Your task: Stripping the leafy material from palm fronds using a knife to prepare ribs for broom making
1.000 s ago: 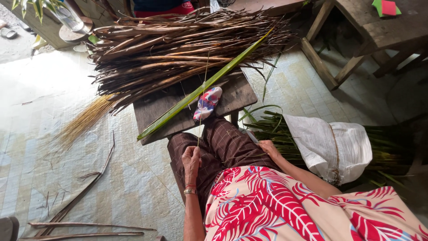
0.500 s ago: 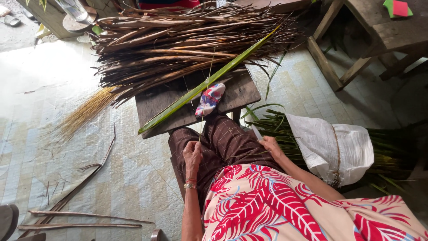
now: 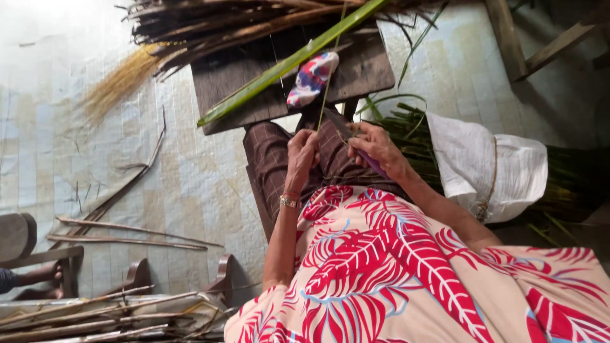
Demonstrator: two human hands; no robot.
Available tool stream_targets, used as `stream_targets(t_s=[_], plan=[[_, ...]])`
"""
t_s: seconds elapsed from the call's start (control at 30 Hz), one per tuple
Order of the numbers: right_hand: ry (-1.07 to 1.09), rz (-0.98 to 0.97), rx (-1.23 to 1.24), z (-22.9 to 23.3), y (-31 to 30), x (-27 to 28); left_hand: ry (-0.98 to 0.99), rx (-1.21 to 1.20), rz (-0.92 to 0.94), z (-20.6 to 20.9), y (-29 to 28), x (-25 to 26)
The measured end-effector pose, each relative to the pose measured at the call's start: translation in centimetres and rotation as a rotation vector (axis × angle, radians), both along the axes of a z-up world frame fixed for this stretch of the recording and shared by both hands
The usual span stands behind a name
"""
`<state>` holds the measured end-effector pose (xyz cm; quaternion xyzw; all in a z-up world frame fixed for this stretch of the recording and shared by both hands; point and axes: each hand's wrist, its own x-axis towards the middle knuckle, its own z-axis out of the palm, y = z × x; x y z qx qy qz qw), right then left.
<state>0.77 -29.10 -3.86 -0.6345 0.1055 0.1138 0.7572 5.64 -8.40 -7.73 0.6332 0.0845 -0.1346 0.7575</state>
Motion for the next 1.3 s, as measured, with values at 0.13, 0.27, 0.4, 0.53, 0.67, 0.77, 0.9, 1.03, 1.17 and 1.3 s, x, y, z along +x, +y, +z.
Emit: stream_targets(t_s=[0.13, 0.27, 0.4, 0.53, 0.67, 0.77, 0.9, 1.03, 1.17, 1.3], plan=[[-0.079, 0.103, 0.083, -1.3, 0.9, 0.9, -0.030, -0.061, -0.063, -0.3, -1.4, -0.5], [-0.059, 0.098, 0.134, -2.2, 1.4, 1.2, -0.048, -0.061, -0.087, -0.3, -2.4, -0.8], [-0.023, 0.077, 0.148, -0.9, 1.6, 1.1, -0.088, -0.048, -0.095, -1.4, -2.6, -0.5], [0.019, 0.045, 0.238, -3.0, 1.1, 1.6, -0.143, -0.011, -0.154, -0.3, -2.4, -0.7], [0.040, -0.003, 0.310, -2.1, 0.8, 1.6, -0.237, 0.019, -0.185, 0.0, -2.1, -0.9], [0.048, -0.020, 0.351, -0.5, 0.4, 1.6, -0.304, 0.114, -0.191, 0.9, -1.8, -1.5], [0.030, -0.039, 0.362, -0.6, 0.0, 1.8, -0.332, 0.179, -0.189, 2.0, -2.0, -1.8], [0.021, -0.013, 0.360, -1.3, -0.1, 1.8, -0.413, 0.264, -0.123, 2.3, -2.9, -1.9], [0.035, -0.017, 0.375, -1.8, 0.2, 1.1, -0.532, 0.282, -0.079, 4.9, -4.0, -2.4], [-0.011, -0.044, 0.366, -1.0, -0.2, 1.2, -0.609, 0.345, -0.067, 4.9, -4.1, -2.5]])
